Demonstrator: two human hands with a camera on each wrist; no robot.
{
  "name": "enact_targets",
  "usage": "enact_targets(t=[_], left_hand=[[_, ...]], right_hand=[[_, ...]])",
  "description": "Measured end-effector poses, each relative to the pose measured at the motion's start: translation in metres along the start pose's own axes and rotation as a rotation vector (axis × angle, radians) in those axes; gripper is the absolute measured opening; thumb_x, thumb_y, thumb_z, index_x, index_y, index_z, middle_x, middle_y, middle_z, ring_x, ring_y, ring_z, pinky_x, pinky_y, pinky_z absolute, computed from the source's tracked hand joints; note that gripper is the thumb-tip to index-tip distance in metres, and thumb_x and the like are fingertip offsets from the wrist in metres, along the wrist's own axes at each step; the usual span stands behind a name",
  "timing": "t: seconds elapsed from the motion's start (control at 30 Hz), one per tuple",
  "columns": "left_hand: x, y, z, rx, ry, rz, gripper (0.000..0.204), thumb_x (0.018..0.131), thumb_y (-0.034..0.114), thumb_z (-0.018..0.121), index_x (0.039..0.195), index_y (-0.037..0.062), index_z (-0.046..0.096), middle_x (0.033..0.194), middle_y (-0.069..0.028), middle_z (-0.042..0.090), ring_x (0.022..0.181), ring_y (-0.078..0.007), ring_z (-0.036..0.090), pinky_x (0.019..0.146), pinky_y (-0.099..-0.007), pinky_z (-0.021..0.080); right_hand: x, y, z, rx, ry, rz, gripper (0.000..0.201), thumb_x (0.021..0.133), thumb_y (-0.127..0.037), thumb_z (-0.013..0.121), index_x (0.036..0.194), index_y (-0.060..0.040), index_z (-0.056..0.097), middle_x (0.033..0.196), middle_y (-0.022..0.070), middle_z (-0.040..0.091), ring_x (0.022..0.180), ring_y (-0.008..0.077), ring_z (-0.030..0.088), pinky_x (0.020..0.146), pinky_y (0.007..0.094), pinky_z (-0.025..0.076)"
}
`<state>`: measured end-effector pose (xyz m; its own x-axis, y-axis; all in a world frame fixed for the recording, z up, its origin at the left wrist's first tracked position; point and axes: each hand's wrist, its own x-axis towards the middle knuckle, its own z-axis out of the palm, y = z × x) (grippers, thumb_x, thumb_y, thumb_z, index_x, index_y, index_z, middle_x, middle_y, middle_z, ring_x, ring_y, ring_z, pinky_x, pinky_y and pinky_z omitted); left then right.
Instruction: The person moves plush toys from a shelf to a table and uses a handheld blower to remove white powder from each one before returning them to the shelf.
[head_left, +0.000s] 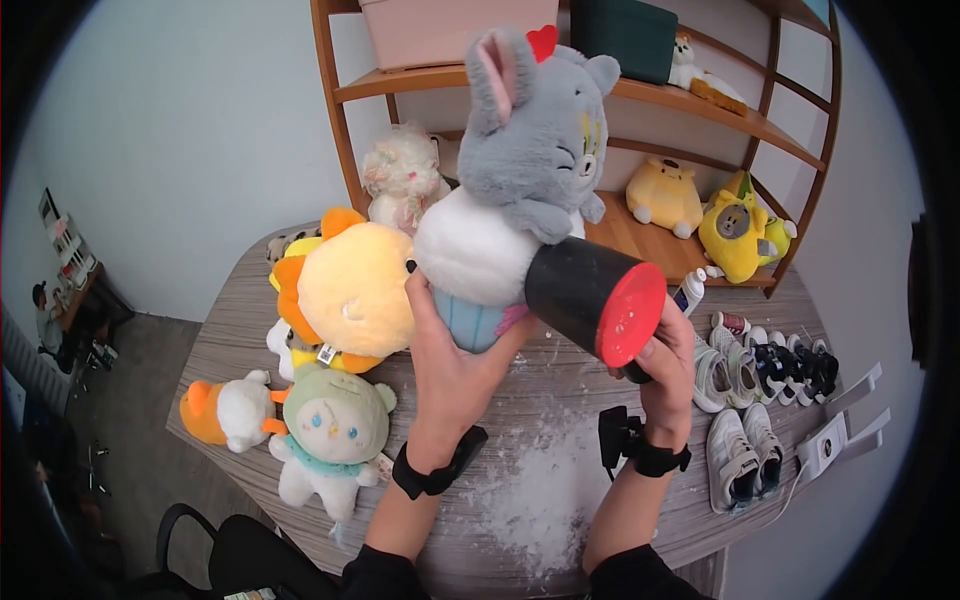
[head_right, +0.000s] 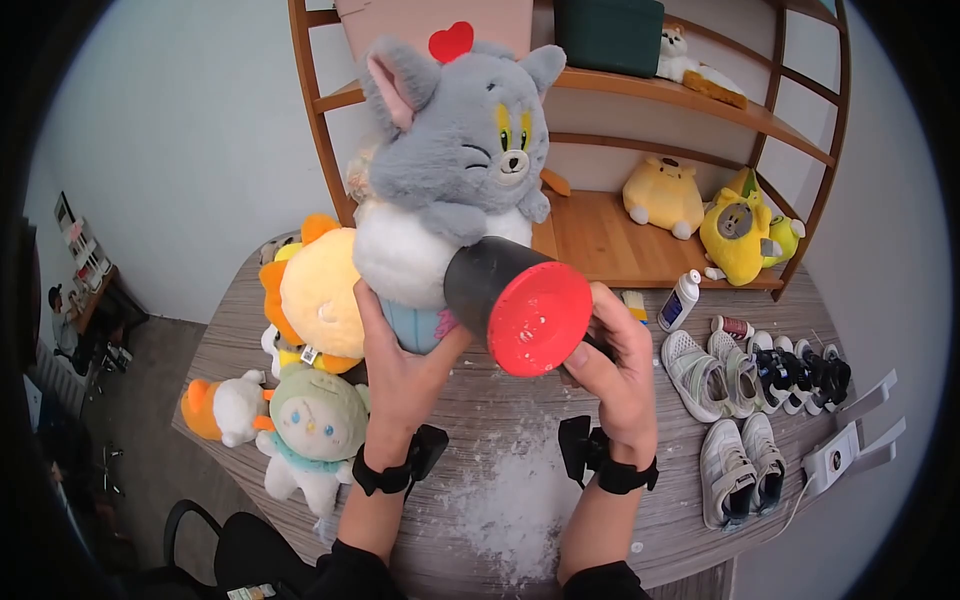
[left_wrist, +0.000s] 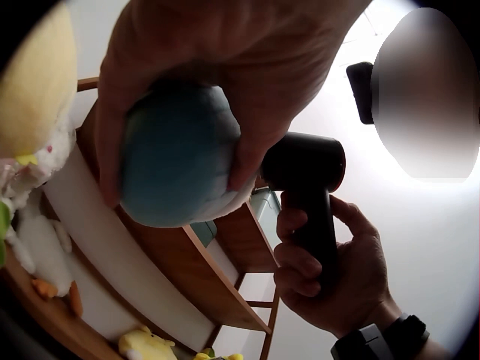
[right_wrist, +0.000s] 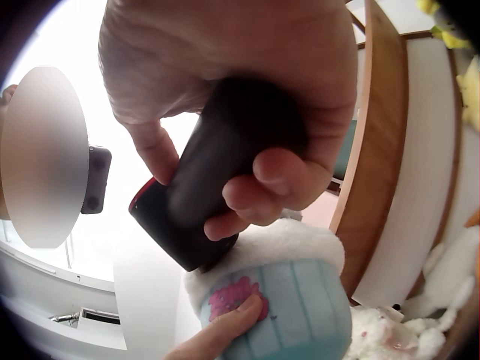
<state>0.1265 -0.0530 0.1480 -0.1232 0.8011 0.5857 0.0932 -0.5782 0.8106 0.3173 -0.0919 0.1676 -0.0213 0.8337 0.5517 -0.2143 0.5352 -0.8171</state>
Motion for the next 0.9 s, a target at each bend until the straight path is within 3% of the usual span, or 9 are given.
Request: enact_targets(t=[0.2, 0.37, 0.47, 0.57, 0.77, 0.87, 0.9], left_hand=[[-0.001, -0.004, 0.001, 0.126, 0.053, 0.106, 0.087, 0.072, 0.015, 0.086, 0.138, 0.0009, 0.031, 0.124, -0.0190, 0.056, 0.113, -0.0275, 0.057, 0.097, -0.0405, 0.044], [-0.004, -0.001, 0.008, 0.201, 0.119, 0.101, 0.089, 0.072, 0.013, 0.086, 0.139, -0.0003, 0.029, 0.130, -0.0196, 0.049, 0.119, -0.0280, 0.052, 0.102, -0.0415, 0.040], [-0.004, -0.007, 0.010, 0.064, 0.156, 0.090, 0.087, 0.074, 0.012, 0.084, 0.139, -0.0004, 0.027, 0.134, -0.0183, 0.046, 0.124, -0.0273, 0.047, 0.105, -0.0405, 0.037], [-0.006, -0.010, 0.005, -0.102, -0.006, -0.021, 0.083, 0.076, 0.007, 0.079, 0.139, 0.0022, 0.026, 0.136, -0.0170, 0.044, 0.126, -0.0253, 0.044, 0.107, -0.0390, 0.034], [-0.001, 0.009, -0.006, -1.140, -0.150, -0.359, 0.073, 0.077, -0.002, 0.067, 0.138, 0.0080, 0.029, 0.136, -0.0137, 0.042, 0.128, -0.0238, 0.042, 0.107, -0.0382, 0.034], [0.000, 0.002, -0.005, -0.927, -0.141, -0.362, 0.080, 0.076, 0.002, 0.062, 0.147, 0.0072, 0.024, 0.140, -0.0122, 0.043, 0.135, -0.0279, 0.038, 0.114, -0.0437, 0.029], [0.001, -0.002, -0.004, -0.920, -0.132, -0.338, 0.076, 0.076, 0.000, 0.063, 0.143, 0.0079, 0.027, 0.138, -0.0116, 0.043, 0.132, -0.0264, 0.040, 0.111, -0.0421, 0.031]], right_hand=[[-0.001, 0.001, -0.002, 0.008, -0.087, -0.016, 0.037, 0.087, -0.020, 0.064, 0.113, 0.0041, 0.058, 0.094, 0.0040, 0.062, 0.081, 0.0068, 0.055, 0.070, 0.0204, 0.042], [0.002, 0.002, 0.008, -0.102, -0.108, -0.005, 0.037, 0.085, -0.019, 0.066, 0.113, 0.0036, 0.059, 0.097, 0.0047, 0.063, 0.089, 0.0100, 0.058, 0.082, 0.0240, 0.045], [0.006, 0.010, 0.010, -0.149, -0.090, -0.067, 0.041, 0.085, -0.023, 0.067, 0.116, 0.0035, 0.059, 0.100, 0.0062, 0.065, 0.091, 0.0111, 0.059, 0.084, 0.0250, 0.046], [0.005, 0.021, 0.010, -0.146, -0.047, -0.102, 0.045, 0.085, -0.026, 0.067, 0.118, 0.0039, 0.060, 0.105, 0.0086, 0.066, 0.093, 0.0129, 0.061, 0.086, 0.0266, 0.047], [0.001, 0.025, -0.005, 0.084, 0.058, -0.065, 0.050, 0.084, -0.031, 0.066, 0.118, 0.0055, 0.061, 0.110, 0.0100, 0.067, 0.096, 0.0153, 0.063, 0.089, 0.0287, 0.047], [0.000, 0.029, -0.016, 0.119, 0.061, -0.066, 0.053, 0.083, -0.031, 0.064, 0.120, 0.0066, 0.059, 0.109, 0.0100, 0.067, 0.096, 0.0160, 0.063, 0.090, 0.0295, 0.048], [0.000, 0.028, -0.016, 0.123, 0.065, -0.071, 0.053, 0.083, -0.031, 0.064, 0.120, 0.0069, 0.059, 0.110, 0.0105, 0.067, 0.096, 0.0166, 0.063, 0.090, 0.0299, 0.048]])
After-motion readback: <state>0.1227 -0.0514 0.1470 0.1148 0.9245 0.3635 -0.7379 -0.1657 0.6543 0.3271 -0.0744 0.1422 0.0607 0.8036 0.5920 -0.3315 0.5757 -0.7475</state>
